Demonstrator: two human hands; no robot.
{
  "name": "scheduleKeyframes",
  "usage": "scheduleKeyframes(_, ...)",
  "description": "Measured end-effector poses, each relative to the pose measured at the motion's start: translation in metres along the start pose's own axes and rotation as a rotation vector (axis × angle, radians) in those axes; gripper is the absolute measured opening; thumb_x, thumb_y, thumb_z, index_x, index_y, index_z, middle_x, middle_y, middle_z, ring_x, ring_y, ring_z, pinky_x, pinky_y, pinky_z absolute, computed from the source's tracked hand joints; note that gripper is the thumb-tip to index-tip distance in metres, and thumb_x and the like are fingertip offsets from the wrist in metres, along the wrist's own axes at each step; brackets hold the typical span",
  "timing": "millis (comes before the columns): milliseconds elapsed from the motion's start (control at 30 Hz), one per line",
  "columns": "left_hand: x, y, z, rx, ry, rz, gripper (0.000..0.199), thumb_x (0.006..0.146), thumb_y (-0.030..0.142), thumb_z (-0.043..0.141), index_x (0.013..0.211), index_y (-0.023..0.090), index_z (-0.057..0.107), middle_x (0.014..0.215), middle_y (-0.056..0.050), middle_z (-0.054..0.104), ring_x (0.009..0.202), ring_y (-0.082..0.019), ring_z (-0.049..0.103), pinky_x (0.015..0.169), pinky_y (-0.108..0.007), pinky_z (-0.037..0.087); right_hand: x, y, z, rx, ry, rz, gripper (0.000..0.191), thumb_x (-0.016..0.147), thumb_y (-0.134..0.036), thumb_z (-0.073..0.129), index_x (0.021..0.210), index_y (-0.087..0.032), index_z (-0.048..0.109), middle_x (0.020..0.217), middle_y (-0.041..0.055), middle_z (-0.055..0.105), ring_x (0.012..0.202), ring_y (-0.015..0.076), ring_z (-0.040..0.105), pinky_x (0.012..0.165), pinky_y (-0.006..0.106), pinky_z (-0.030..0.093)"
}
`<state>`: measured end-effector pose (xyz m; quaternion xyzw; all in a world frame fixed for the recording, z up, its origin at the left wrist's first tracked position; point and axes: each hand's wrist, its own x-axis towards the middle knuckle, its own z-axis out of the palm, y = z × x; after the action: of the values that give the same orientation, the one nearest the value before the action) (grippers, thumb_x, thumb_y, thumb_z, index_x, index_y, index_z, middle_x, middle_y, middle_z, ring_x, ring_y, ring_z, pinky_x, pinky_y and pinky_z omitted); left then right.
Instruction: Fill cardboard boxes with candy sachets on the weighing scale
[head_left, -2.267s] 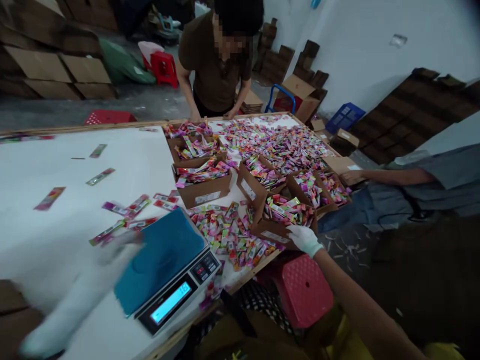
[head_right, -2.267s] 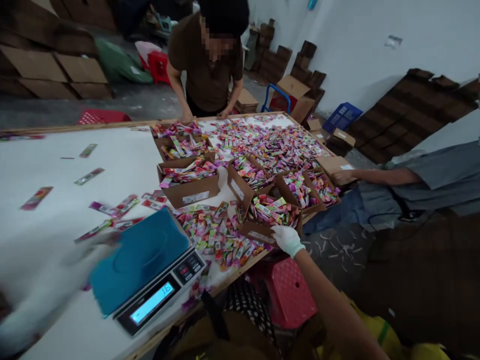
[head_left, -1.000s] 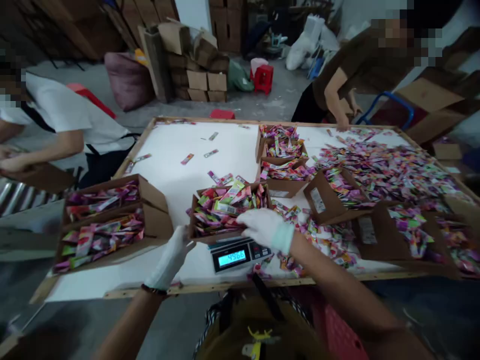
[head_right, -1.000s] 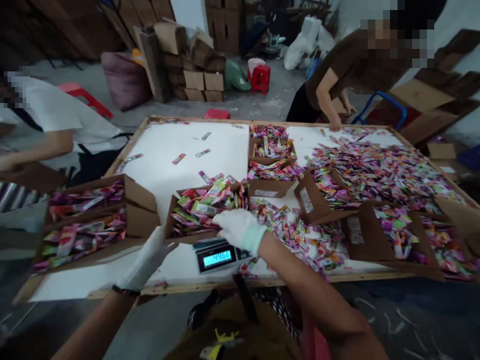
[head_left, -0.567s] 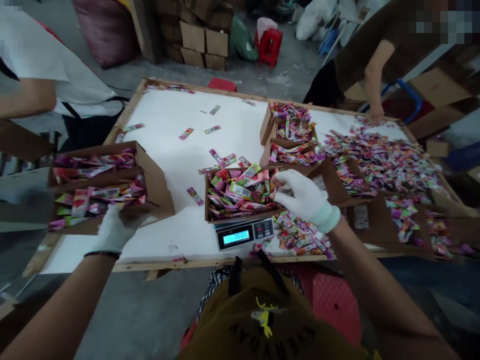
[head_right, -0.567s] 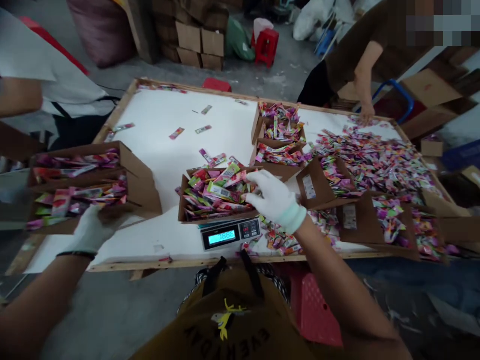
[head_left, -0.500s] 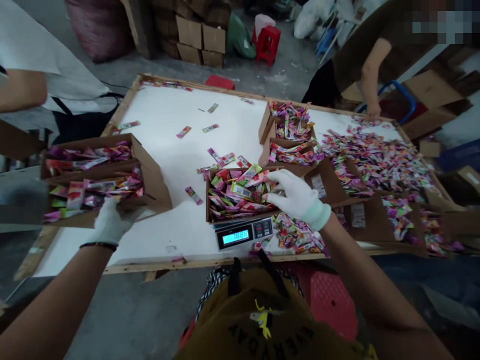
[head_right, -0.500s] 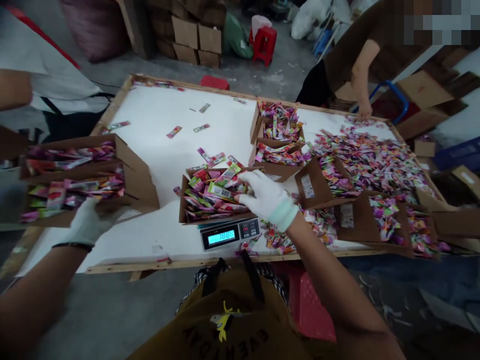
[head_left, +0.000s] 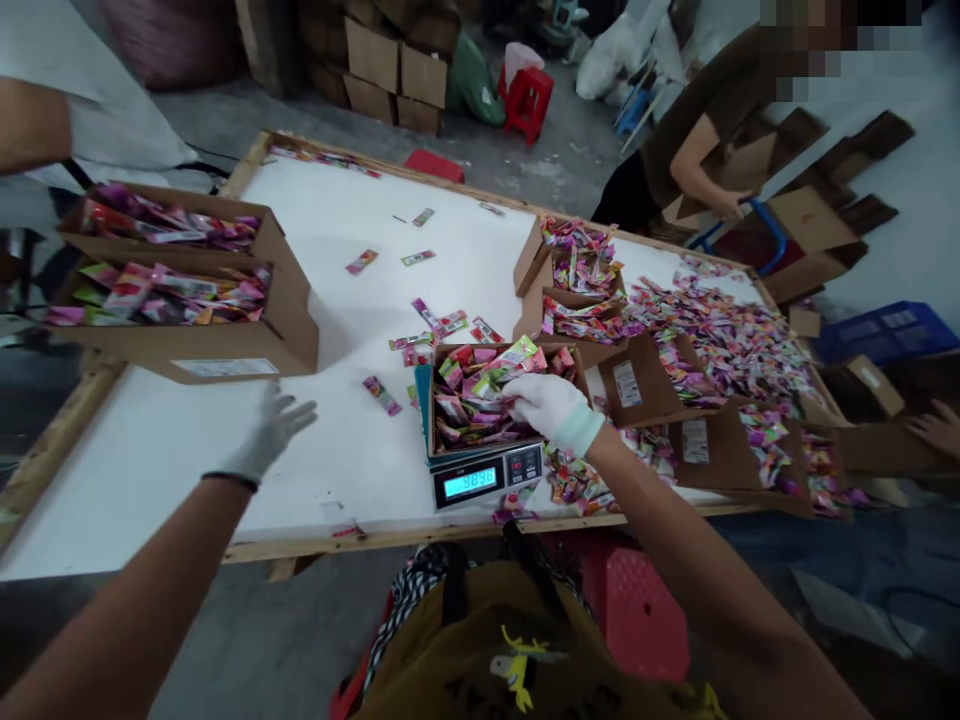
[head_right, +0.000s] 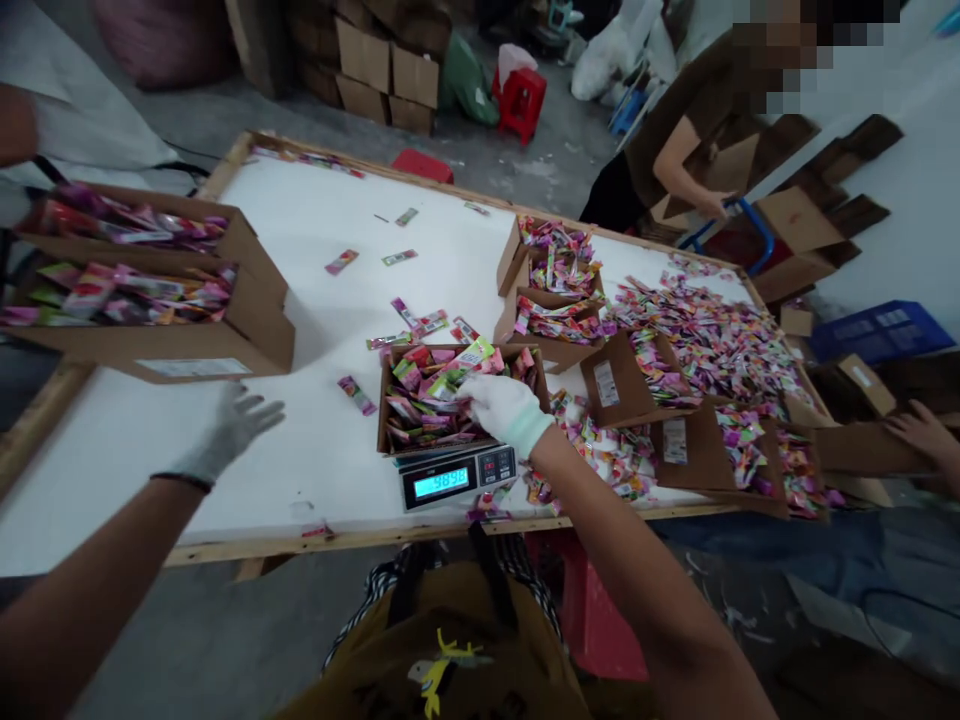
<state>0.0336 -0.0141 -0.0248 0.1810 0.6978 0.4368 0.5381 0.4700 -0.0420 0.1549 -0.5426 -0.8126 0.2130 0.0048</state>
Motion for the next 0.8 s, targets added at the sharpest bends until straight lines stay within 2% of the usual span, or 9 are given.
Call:
scheduleKeyframes(100, -0.043, -0.062, -0.007, -0.054, 0.001, -0.076, 0.023, 0.094, 0.03, 0.057, 0.113, 0.019, 0.049, 0.107, -0.005, 0.053, 0.086, -0.019, 0.069, 0.104, -0.049, 0.056, -0.014, 0.016, -0.006, 0.143, 0.17, -0.041, 0.023, 0.094, -0.02, 0.062, 0.105, -0.021, 0.082, 0.114, 0.0075, 0.082, 0.109, 0.0238, 0.076, 0.106, 0.038, 0.057)
scheduleKeyframes(200, -0.079, -0.109, -0.022, -0.121, 0.065, -0.125, 0.021, 0.089, 0.026, 0.063, 0.107, 0.018, 0.057, 0.104, -0.007, 0.062, 0.084, -0.02, 0.072, 0.091, -0.04, 0.061, -0.03, 0.024, -0.021, 0.265, 0.33, -0.069, 0.021, 0.091, -0.025, 0.061, 0.099, -0.02, 0.081, 0.101, 0.0066, 0.082, 0.097, 0.0232, 0.077, 0.096, 0.037, 0.061)
scheduleKeyframes(267, -0.098, -0.128, -0.031, -0.147, 0.113, -0.117, 0.023, 0.086, 0.025, 0.067, 0.107, 0.018, 0.062, 0.105, -0.008, 0.067, 0.085, -0.02, 0.073, 0.084, -0.034, 0.061, -0.044, 0.028, -0.038, 0.346, 0.427, -0.067, 0.021, 0.092, -0.03, 0.061, 0.097, -0.02, 0.079, 0.095, 0.0053, 0.081, 0.091, 0.0223, 0.077, 0.091, 0.037, 0.063)
scheduleKeyframes(367, -0.12, -0.139, -0.035, -0.15, 0.152, -0.093, 0.024, 0.085, 0.023, 0.068, 0.108, 0.018, 0.064, 0.105, -0.009, 0.07, 0.087, -0.019, 0.073, 0.084, -0.031, 0.061, -0.073, 0.043, -0.067, 0.429, 0.551, -0.028, 0.019, 0.093, -0.036, 0.062, 0.096, -0.022, 0.075, 0.092, 0.0044, 0.079, 0.085, 0.022, 0.075, 0.084, 0.038, 0.064)
scheduleKeyframes(433, -0.129, -0.136, -0.03, -0.171, 0.19, -0.082, 0.022, 0.084, 0.021, 0.067, 0.106, 0.018, 0.064, 0.102, -0.008, 0.07, 0.086, -0.019, 0.073, 0.084, -0.032, 0.061, -0.095, 0.064, -0.085, 0.387, 0.55, 0.006, 0.017, 0.093, -0.036, 0.062, 0.097, -0.023, 0.073, 0.093, 0.0054, 0.079, 0.085, 0.0236, 0.075, 0.084, 0.041, 0.064)
scheduleKeyframes(500, -0.136, -0.126, -0.018, -0.187, 0.207, -0.049, 0.022, 0.083, 0.022, 0.066, 0.105, 0.018, 0.064, 0.101, -0.008, 0.07, 0.085, -0.019, 0.073, 0.086, -0.033, 0.061, -0.113, 0.091, -0.097, 0.292, 0.455, 0.026, 0.019, 0.09, -0.036, 0.065, 0.101, -0.023, 0.074, 0.096, 0.007, 0.079, 0.087, 0.0262, 0.076, 0.087, 0.045, 0.063)
scheduleKeyframes(633, -0.147, -0.079, 0.021, -0.133, 0.181, 0.092, 0.024, 0.084, 0.028, 0.066, 0.106, 0.018, 0.066, 0.109, -0.008, 0.07, 0.089, -0.02, 0.072, 0.092, -0.037, 0.059, -0.118, 0.127, -0.097, 0.221, 0.318, 0.038, 0.038, 0.082, -0.039, 0.071, 0.115, -0.021, 0.072, 0.106, 0.0091, 0.078, 0.087, 0.0267, 0.076, 0.083, 0.043, 0.064)
scheduleKeyframes(700, -0.156, -0.044, 0.045, -0.096, 0.155, 0.216, 0.027, 0.085, 0.032, 0.068, 0.108, 0.018, 0.068, 0.115, -0.009, 0.07, 0.094, -0.021, 0.072, 0.097, -0.039, 0.058, -0.099, 0.122, -0.09, 0.209, 0.358, 0.0, 0.039, 0.085, -0.039, 0.071, 0.12, -0.021, 0.07, 0.109, 0.0092, 0.076, 0.091, 0.0251, 0.075, 0.084, 0.04, 0.063)
scheduleKeyframes(800, -0.176, 0.011, 0.078, -0.06, 0.085, 0.412, 0.036, 0.086, 0.043, 0.071, 0.111, 0.017, 0.069, 0.118, -0.01, 0.07, 0.1, -0.023, 0.071, 0.096, -0.038, 0.057, -0.053, 0.092, -0.079, 0.107, 0.406, -0.03, 0.035, 0.092, -0.038, 0.071, 0.119, -0.017, 0.072, 0.109, 0.0104, 0.073, 0.101, 0.0241, 0.069, 0.093, 0.038, 0.058)
